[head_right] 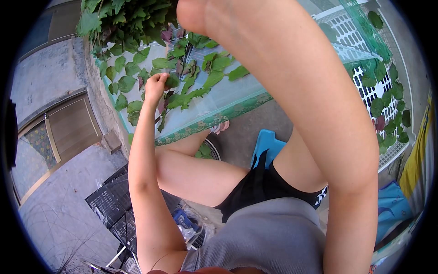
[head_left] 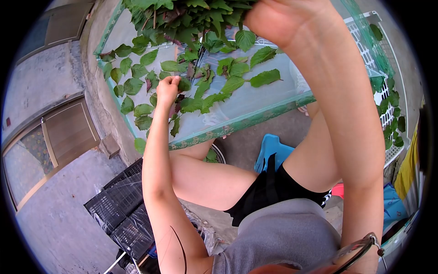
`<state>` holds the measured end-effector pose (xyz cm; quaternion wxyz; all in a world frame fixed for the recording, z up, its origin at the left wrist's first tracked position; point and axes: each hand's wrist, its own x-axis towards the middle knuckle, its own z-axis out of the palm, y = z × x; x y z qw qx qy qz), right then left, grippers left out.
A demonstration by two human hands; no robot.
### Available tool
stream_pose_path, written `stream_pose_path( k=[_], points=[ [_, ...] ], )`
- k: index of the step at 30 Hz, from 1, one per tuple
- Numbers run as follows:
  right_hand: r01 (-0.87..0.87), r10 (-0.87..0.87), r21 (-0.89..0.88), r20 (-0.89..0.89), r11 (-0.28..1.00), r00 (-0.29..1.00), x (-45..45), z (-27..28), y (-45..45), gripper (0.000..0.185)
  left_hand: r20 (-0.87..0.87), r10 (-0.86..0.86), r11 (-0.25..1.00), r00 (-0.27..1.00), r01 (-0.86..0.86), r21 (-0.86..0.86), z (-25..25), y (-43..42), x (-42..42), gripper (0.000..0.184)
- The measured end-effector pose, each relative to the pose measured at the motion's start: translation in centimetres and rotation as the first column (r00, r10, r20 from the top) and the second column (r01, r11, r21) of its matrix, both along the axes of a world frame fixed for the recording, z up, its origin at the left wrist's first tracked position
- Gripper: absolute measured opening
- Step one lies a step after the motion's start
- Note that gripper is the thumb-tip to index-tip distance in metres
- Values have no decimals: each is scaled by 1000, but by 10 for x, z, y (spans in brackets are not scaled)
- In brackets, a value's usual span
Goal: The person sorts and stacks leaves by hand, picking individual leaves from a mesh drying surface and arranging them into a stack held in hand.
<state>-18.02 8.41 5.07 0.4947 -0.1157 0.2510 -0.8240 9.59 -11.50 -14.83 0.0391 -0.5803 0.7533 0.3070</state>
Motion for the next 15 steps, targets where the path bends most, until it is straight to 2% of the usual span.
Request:
stream_pose_path(
  k=[1, 2, 3, 4, 5, 6, 7, 9, 10, 11, 12, 13, 14, 15],
  points=[
    [-9, 8, -72, -10, 997, 1000, 0, -4, 0, 8, -24, 131, 986, 991, -128, 108, -4, -2, 1, 24],
    [-13, 12, -108, -16, 994, 1000, -1, -5, 0, 8, -24, 131, 986, 991, -127, 108, -9, -3, 3, 24],
    [-18, 15, -143, -21, 990, 1000, -1, -4, 0, 8, -106, 204, 968, 973, -185, 168, -11, -2, 3, 23],
    [-7, 6, -66, -18, 998, 1000, 0, 0, 0, 8, -182, 279, 944, 943, -235, 231, -13, -1, 3, 23],
    [-2, 2, -27, -16, 1000, 1000, 0, 6, 0, 8, -182, 279, 944, 943, -235, 231, -15, -1, 4, 23],
    [2, -2, 11, -15, 1000, 1000, 0, 13, 0, 8, -147, 303, 926, 942, -255, 278, -12, 1, 1, 24],
    [6, -8, 131, 16, 991, 1000, 0, 22, 0, 8, -111, 325, 906, 939, -276, 322, -9, 3, -1, 25],
    [3, -15, 246, 47, 969, 999, -6, 14, -7, 8, -63, 293, 924, 954, -265, 277, 1, 7, -4, 24],
    [-147, 142, 34, 134, 989, 981, -13, -3, -18, 8, -13, 261, 940, 965, -251, 232, 4, 7, -4, 23],
    [-210, 221, -81, 165, 974, 961, -21, -19, -22, 8, -11, 261, 940, 965, -251, 231, 5, 5, -2, 23],
    [-273, 307, -189, 186, 943, 933, -21, -20, -25, 8, 88, 141, 986, 986, -148, 81, 7, 0, 2, 24],
    [-251, 281, -178, 167, 951, 945, -21, -20, -24, 8, 202, 34, 998, 979, -23, -58, 10, -4, 6, 25],
    [-241, 268, -173, 157, 955, 950, -20, -21, -22, 8, 203, 34, 998, 979, -23, -58, 12, -8, 10, 25],
    [-231, 256, -168, 148, 958, 955, -14, -12, -18, 8, 282, 21, 1000, 959, -16, -19, 16, -11, 14, 29]
  ],
)
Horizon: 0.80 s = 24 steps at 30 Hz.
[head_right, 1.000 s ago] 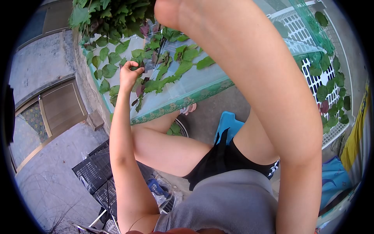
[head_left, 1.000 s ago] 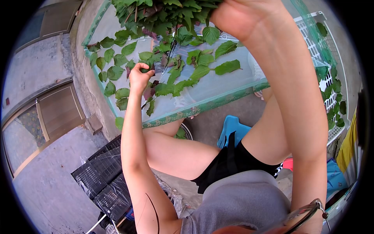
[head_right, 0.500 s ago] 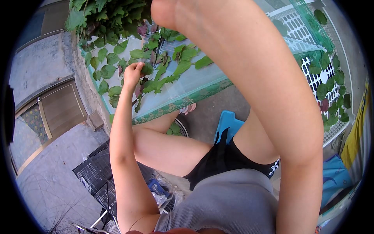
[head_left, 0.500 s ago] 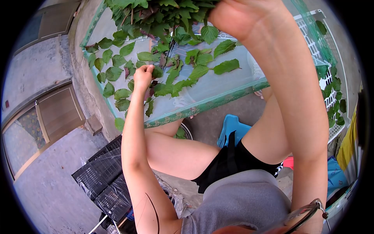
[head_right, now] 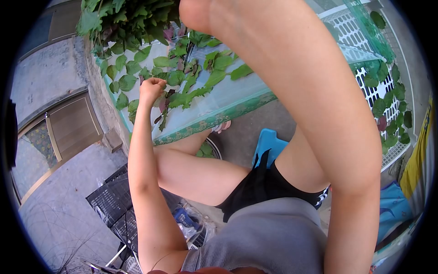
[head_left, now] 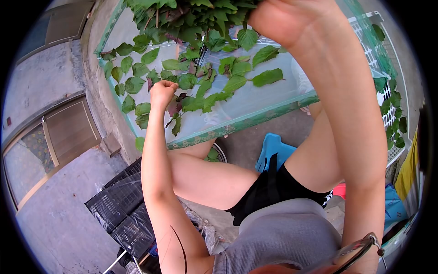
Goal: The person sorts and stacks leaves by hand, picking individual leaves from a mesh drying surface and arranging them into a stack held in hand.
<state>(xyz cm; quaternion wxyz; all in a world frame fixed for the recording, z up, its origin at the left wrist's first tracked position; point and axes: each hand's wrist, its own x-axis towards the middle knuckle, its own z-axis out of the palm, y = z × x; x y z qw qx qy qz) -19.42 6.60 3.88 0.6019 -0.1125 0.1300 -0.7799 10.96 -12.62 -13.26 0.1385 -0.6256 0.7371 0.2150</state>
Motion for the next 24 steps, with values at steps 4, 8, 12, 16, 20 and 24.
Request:
stream_pose_path(
  k=[4, 8, 12, 16, 20, 24],
  points=[
    [145, -136, 88, -98, 986, 986, -1, -3, -1, 8, 126, -128, 991, 984, 123, 48, 2, 3, 19, 39],
    [2, -2, -10, -8, 1000, 1000, -7, -13, -6, 9, 190, -182, 982, 965, 169, 85, -5, -1, 33, 39],
    [-31, 30, -57, -19, 998, 999, -4, -10, -4, 9, 205, -130, 985, 970, 102, 139, -3, -4, 38, 38],
    [200, -196, 5, -163, 980, 967, 11, -1, 8, 9, 91, -222, 972, 971, 212, 105, -2, 3, 37, 39],
    [43, -45, -24, -78, 999, 996, -4, -11, -6, 9, 105, -276, 960, 955, 280, -26, -4, 17, 20, 36],
    [-37, 36, -55, -33, 998, 999, -6, -13, -5, 9, 215, -379, 898, 900, 414, -147, -11, 24, 14, 31]
  ],
)
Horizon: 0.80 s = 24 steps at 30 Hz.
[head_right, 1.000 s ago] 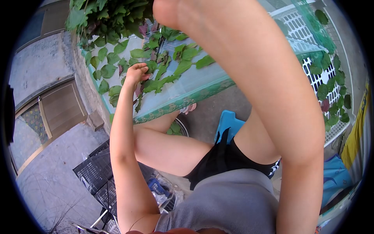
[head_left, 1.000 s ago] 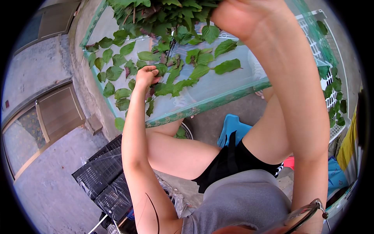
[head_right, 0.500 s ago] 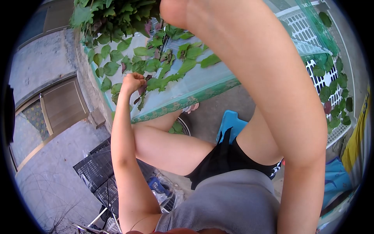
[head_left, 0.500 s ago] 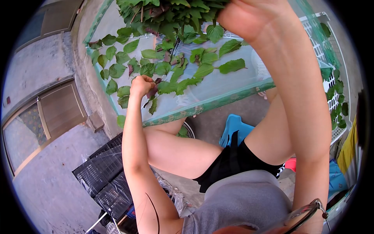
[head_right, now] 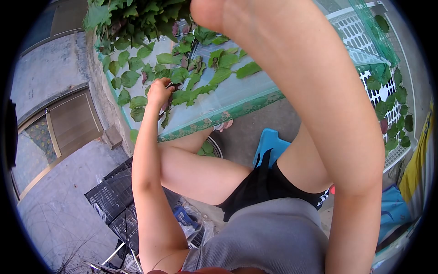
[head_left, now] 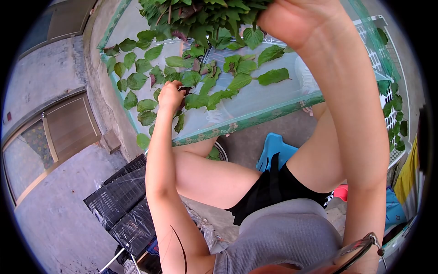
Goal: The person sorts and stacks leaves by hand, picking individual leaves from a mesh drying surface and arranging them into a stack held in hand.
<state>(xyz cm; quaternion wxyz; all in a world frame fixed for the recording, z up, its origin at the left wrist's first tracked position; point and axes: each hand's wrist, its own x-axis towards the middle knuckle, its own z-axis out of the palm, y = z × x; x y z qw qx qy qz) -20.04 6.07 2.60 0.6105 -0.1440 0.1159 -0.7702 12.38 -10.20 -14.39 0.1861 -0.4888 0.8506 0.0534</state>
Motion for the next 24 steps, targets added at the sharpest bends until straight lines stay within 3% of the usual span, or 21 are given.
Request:
stream_pose_path(
  k=[4, 7, 9, 10, 13, 21, 24],
  points=[
    [34, -33, 33, -28, 999, 999, -1, 0, -3, 9, 60, 2, 1000, 998, -2, 0, -2, 0, -4, 24],
    [96, -93, 29, -96, 995, 991, -4, -2, -4, 9, -87, 59, 998, 995, -57, 24, 0, -11, 3, 17],
    [126, -125, -4, -147, 992, 981, -5, -4, -1, 8, -257, 197, 961, 946, -134, 243, 8, -21, 6, 12],
    [78, -79, -13, -103, 997, 991, -6, -5, 0, 8, -304, 350, 908, 886, -240, 345, 15, -20, 4, 9],
    [15, -15, 7, -32, 1000, 999, -6, -3, 2, 8, -393, 484, 843, 782, -297, 448, 20, -27, 15, 6],
    [90, -89, 1, -139, 996, 986, -4, -5, -2, 9, -495, 512, 836, 702, -276, 474, 21, -35, 30, 11],
    [4, -5, 54, 15, 999, 1000, -4, -4, -3, 8, -488, 466, 846, 739, -210, 490, 24, -35, 34, 14]
  ],
)
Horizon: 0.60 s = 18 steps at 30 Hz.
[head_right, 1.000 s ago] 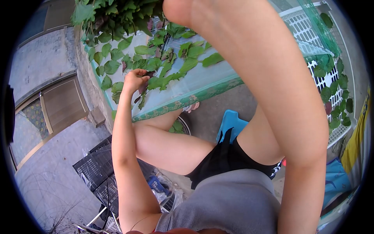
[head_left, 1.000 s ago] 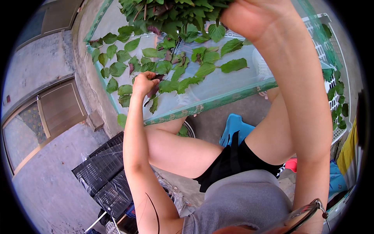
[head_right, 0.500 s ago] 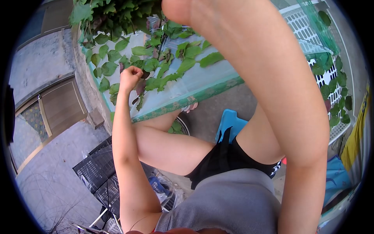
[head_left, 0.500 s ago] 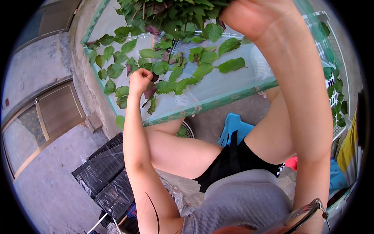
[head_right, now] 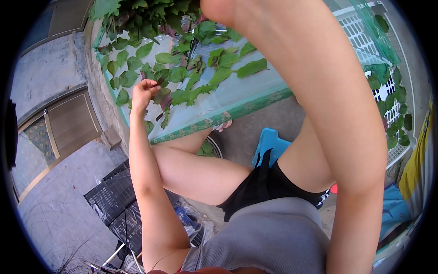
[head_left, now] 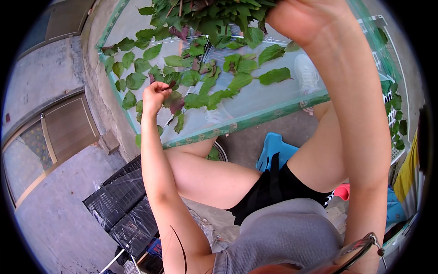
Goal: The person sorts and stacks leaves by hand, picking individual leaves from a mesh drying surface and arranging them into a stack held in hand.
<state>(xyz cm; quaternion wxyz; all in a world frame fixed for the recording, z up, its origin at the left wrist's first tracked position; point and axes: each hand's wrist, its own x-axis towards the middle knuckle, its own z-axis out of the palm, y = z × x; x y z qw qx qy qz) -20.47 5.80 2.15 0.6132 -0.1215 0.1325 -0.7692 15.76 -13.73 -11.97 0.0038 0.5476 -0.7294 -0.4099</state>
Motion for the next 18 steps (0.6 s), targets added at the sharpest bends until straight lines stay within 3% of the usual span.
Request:
stream_pose_path(
  k=[3, 5, 8, 15, 17, 18],
  points=[
    [12, -14, -58, -26, 998, 1000, -2, -6, -4, 9, -28, -45, 999, 999, 44, -31, 5, 3, 1, 14],
    [75, -87, -89, -138, 993, 987, -3, -7, -6, 9, -206, -229, 930, 951, 151, -334, 4, 8, 0, 17],
    [52, -60, -96, -92, 994, 994, -2, -5, -5, 8, -300, -180, 954, 937, 92, -285, 14, 17, -10, 18],
    [23, -23, -28, -19, 999, 1000, 2, 0, -1, 9, -274, -336, 851, 901, 166, -498, 28, 47, -44, 19],
    [2, -2, -58, -5, 998, 1000, 0, 0, 0, 10, -217, -504, 709, 836, 257, -657, 36, 59, -58, 20],
    [-5, 5, -71, -3, 997, 1000, -1, 0, 1, 10, -229, -520, 702, 823, 258, -664, 40, 67, -66, 21]
  ],
)
